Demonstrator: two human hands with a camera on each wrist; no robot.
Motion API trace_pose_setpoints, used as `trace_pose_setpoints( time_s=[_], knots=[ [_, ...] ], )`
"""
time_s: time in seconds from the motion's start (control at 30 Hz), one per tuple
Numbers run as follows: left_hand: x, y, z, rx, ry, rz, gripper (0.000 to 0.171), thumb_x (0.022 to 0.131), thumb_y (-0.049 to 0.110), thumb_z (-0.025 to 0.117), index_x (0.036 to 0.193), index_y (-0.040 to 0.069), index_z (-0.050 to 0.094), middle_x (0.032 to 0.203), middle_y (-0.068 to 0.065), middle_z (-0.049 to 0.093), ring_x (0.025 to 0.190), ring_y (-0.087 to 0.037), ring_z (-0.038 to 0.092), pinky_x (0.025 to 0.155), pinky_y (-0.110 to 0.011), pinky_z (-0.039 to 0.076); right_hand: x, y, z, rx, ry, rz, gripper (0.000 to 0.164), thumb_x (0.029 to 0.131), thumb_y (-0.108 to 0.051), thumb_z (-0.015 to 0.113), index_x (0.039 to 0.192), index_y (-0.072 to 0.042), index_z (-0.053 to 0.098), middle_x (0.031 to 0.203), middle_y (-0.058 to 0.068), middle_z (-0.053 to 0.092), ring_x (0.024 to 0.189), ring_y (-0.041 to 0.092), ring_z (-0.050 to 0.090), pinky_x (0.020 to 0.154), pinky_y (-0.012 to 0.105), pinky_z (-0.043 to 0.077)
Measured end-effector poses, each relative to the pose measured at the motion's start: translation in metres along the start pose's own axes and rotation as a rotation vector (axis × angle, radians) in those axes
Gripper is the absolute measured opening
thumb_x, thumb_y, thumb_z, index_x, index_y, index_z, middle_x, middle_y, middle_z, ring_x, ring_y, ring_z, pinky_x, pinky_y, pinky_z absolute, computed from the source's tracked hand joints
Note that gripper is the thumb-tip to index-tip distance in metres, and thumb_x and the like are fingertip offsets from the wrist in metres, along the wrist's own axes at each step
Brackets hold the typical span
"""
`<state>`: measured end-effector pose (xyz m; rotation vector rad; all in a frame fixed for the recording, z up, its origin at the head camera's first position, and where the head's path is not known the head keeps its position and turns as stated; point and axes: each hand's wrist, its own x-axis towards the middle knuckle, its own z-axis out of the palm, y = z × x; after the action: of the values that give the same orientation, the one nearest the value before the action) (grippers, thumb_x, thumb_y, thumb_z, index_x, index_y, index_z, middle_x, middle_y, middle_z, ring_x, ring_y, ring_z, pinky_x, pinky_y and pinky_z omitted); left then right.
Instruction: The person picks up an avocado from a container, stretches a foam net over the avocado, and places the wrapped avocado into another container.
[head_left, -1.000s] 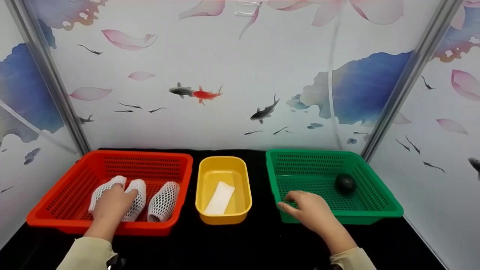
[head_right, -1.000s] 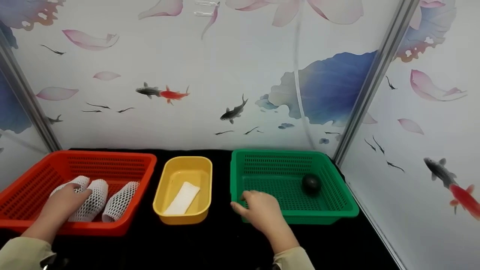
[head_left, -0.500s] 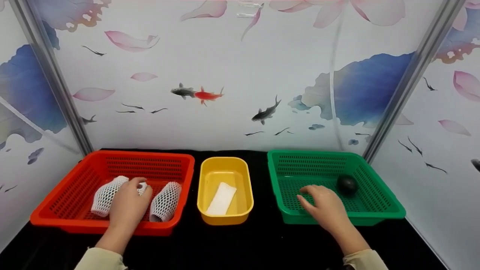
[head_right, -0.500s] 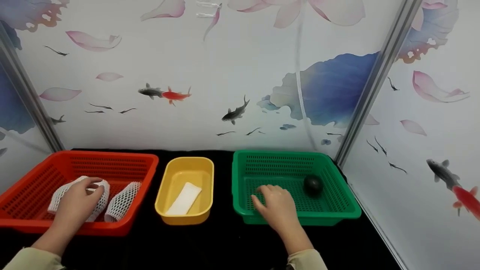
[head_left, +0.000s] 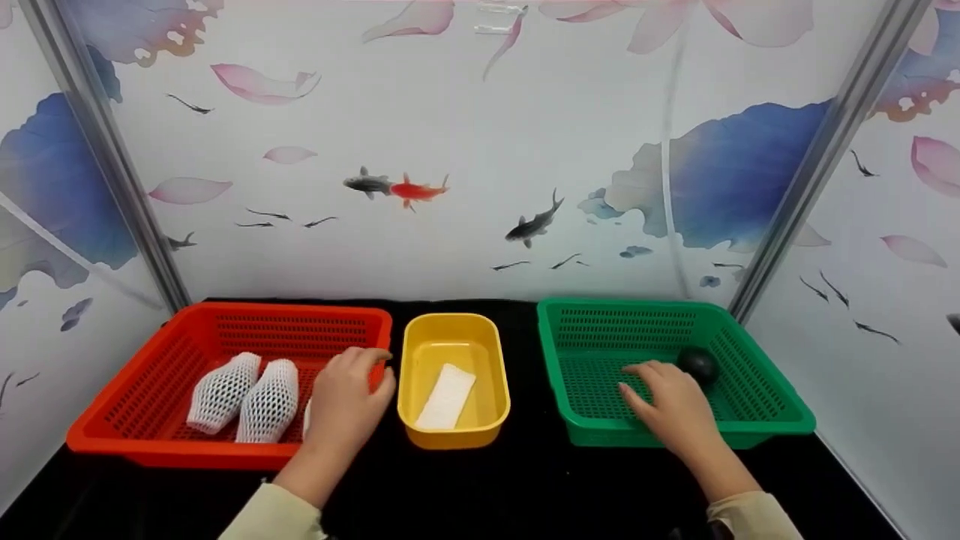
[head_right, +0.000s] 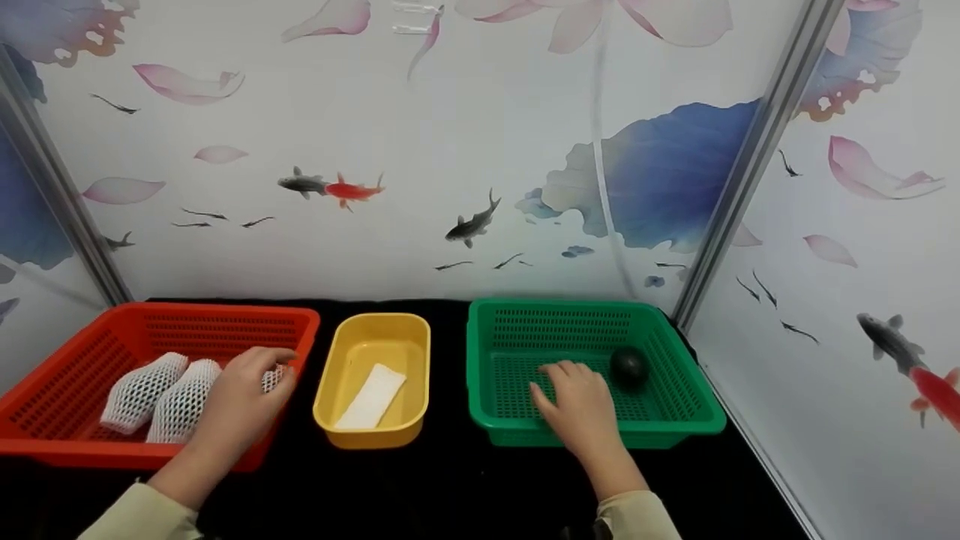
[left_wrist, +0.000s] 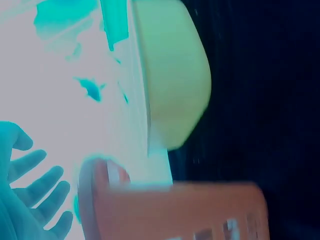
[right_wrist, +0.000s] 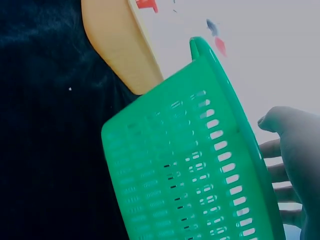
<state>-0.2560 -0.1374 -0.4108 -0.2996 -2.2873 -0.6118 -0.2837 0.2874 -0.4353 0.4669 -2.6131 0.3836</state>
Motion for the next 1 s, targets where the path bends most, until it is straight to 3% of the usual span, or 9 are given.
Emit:
trace_pose_setpoints(
  time_s=[0.2, 0.37, 0.67, 0.77, 1.0],
  knots=[
    [0.003, 0.023, 0.026, 0.007, -0.089, 0.069, 0.015, 0.083, 0.019, 0.071, 0.095, 0.010, 0.072, 0.091, -0.006, 0.064, 0.080, -0.027, 0.060, 0.068, -0.043, 0.050, 0.000, 0.010, -0.002, 0.022, 0.006, 0.011, 0.025, 0.093, -0.023, 0.068, 0.112, -0.007, 0.069, 0.109, 0.011, 0.066, 0.102, 0.034, 0.060, 0.087, 0.054, 0.046],
    [0.004, 0.033, 0.042, -0.008, -0.189, 0.053, 0.014, 0.084, 0.020, 0.071, 0.095, 0.011, 0.072, 0.091, -0.005, 0.062, 0.080, -0.025, 0.060, 0.069, -0.041, 0.052, 0.000, 0.018, -0.004, 0.024, -0.010, 0.025, 0.026, 0.093, -0.023, 0.067, 0.113, -0.006, 0.068, 0.111, 0.013, 0.065, 0.104, 0.035, 0.059, 0.088, 0.055, 0.045],
    [0.001, 0.037, 0.068, -0.012, -0.515, -0.026, 0.023, 0.088, 0.022, 0.067, 0.105, 0.008, 0.069, 0.095, -0.008, 0.061, 0.083, -0.026, 0.061, 0.074, -0.043, 0.052, -0.005, 0.036, -0.012, 0.052, -0.051, 0.084, 0.031, 0.095, -0.024, 0.064, 0.117, -0.003, 0.066, 0.115, 0.017, 0.062, 0.107, 0.039, 0.057, 0.089, 0.057, 0.043],
    [0.000, 0.037, 0.076, -0.010, -0.546, -0.057, 0.024, 0.087, 0.022, 0.068, 0.106, 0.007, 0.068, 0.096, -0.010, 0.060, 0.085, -0.028, 0.060, 0.075, -0.044, 0.051, -0.007, 0.043, -0.014, 0.071, -0.056, 0.111, 0.034, 0.096, -0.027, 0.062, 0.119, -0.001, 0.065, 0.117, 0.019, 0.061, 0.108, 0.040, 0.056, 0.090, 0.057, 0.043],
    [-0.003, 0.031, 0.096, -0.001, -0.547, -0.131, 0.026, 0.085, 0.020, 0.069, 0.107, 0.006, 0.067, 0.101, -0.013, 0.058, 0.090, -0.031, 0.057, 0.077, -0.044, 0.050, -0.008, 0.057, -0.018, 0.082, -0.080, 0.190, 0.054, 0.098, -0.044, 0.054, 0.126, 0.001, 0.061, 0.126, 0.026, 0.056, 0.115, 0.045, 0.051, 0.093, 0.061, 0.039]
  ],
)
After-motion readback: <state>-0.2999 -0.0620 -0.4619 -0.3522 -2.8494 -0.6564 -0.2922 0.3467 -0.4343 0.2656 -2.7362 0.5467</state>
